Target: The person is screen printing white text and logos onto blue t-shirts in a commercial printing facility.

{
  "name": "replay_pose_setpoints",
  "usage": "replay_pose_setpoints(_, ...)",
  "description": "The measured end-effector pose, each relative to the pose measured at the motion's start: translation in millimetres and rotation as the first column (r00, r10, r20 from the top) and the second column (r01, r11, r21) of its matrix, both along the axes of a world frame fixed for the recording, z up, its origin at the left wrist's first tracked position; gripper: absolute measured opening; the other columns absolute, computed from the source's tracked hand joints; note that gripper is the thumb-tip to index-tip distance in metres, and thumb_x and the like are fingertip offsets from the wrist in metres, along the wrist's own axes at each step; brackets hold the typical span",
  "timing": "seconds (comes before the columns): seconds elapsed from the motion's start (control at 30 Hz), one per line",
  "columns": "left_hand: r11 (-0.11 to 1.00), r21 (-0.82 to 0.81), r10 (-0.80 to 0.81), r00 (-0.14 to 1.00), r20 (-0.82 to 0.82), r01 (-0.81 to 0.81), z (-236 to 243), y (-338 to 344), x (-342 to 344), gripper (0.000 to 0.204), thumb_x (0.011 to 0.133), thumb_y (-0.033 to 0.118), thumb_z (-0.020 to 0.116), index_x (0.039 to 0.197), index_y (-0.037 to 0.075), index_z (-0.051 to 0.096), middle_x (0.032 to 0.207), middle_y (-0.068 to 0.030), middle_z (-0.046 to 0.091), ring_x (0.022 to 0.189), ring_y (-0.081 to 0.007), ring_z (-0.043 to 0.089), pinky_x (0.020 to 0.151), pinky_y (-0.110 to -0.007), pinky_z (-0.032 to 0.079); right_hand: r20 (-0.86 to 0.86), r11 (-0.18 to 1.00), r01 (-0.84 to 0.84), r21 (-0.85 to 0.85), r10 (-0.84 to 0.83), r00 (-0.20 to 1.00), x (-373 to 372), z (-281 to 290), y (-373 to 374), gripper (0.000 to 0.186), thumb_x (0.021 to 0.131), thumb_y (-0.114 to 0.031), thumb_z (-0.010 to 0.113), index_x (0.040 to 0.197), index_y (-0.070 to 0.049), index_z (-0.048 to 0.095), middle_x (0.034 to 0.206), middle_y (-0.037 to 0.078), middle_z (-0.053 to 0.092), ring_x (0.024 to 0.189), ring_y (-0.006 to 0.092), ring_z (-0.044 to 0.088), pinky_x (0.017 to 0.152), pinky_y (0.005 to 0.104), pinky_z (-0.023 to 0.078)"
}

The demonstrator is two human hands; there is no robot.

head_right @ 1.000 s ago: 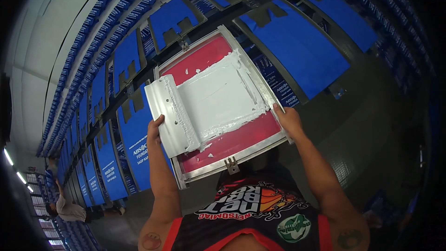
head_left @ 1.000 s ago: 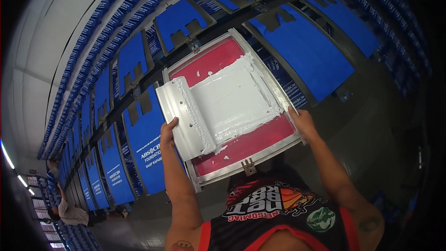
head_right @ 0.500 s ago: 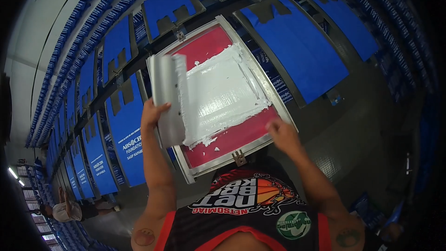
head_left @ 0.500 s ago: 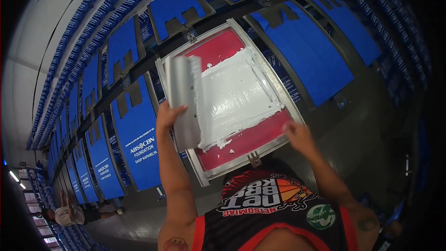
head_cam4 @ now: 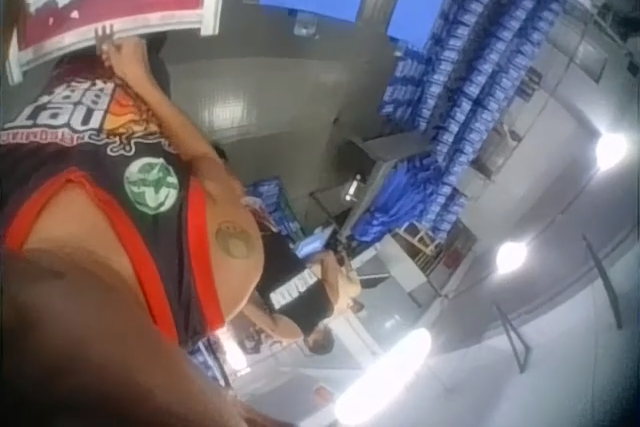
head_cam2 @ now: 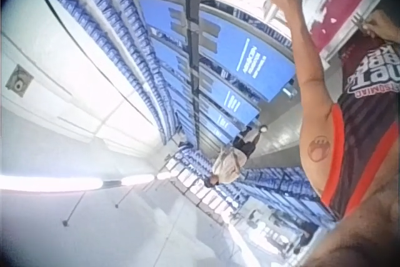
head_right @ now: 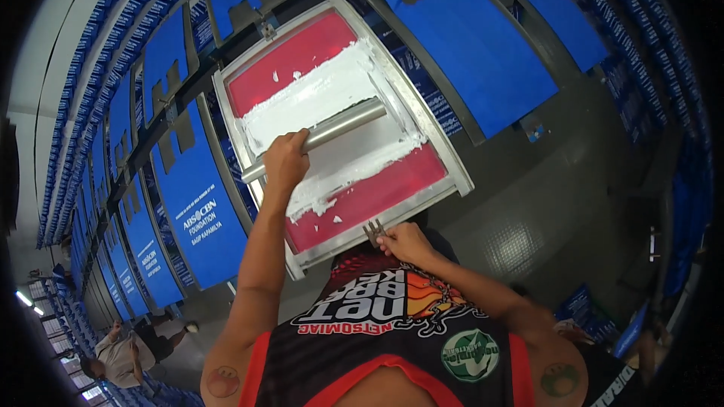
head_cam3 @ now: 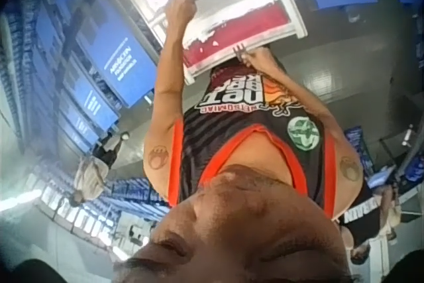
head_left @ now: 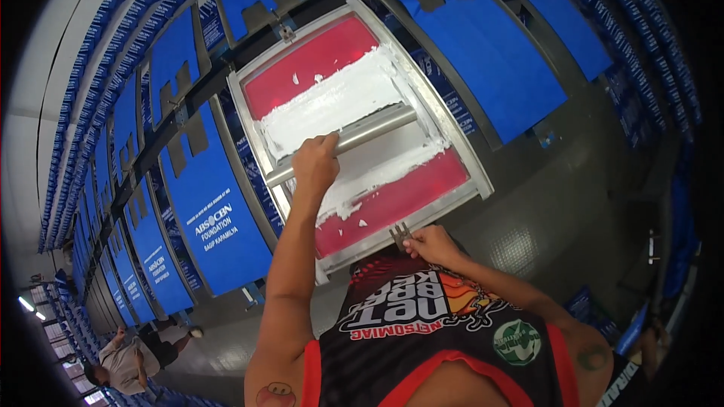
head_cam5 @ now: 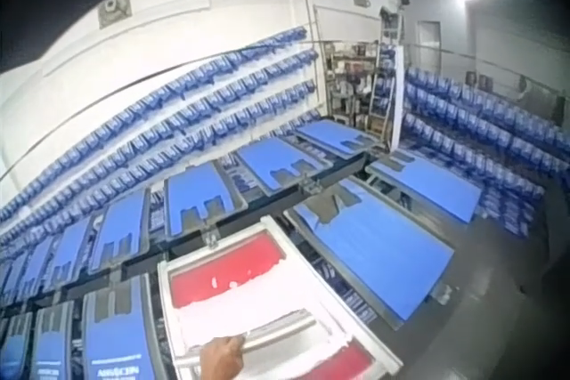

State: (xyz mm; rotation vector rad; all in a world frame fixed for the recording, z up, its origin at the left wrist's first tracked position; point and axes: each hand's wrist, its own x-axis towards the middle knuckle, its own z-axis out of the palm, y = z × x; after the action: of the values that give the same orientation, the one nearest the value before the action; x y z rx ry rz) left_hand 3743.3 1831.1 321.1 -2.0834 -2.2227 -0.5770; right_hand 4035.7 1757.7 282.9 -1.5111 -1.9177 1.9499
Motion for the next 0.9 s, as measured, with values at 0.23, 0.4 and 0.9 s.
replay_pose_setpoints(0.23,0.905,-0.425,0.065,0.992,0.107,-0.013,49.9,-41.9,34.8,0.039,0.068,0.011,0.067,0.107,0.015,0.066,0.082,-0.0173,0.067,0.078,-0.0369,0.064,0.071,-0.046,0.051,0.234,0.808,-0.552,0.206,0.507,0.830,-3.8,52.0,53.5,0.036,0.081,-0.033,0.070,0.098,-0.002,0.067,0.077,0.017,0.067,0.075,0.0298,0.067,0.071,0.0398,0.051)
replay_pose_setpoints(0.4,0.854,-0.520,0.044,0.992,0.117,0.024,41.2,-43.2,50.4,0.034,0.068,0.017,0.070,0.102,0.014,0.067,0.081,-0.0181,0.067,0.078,-0.0371,0.065,0.069,-0.047,0.051,0.146,0.179,-0.192,0.965,0.244,0.959,-37.9,115.7,148.2,0.047,0.063,-0.022,0.082,0.103,-0.005,0.065,0.079,0.012,0.066,0.078,0.0293,0.066,0.073,0.0432,0.052)
replay_pose_setpoints(0.9,0.903,-0.300,0.275,0.951,-0.143,-0.306,4.1,29.3,-116.8,0.013,0.074,0.020,0.067,0.083,0.010,0.066,0.072,-0.0131,0.067,0.072,-0.0295,0.067,0.094,-0.049,0.038,0.633,0.115,-0.667,0.736,0.233,0.739,-142.3,40.2,307.8,0.022,0.072,-0.025,0.067,0.086,-0.009,0.064,0.077,0.013,0.067,0.076,0.0308,0.067,0.069,0.0435,0.052)
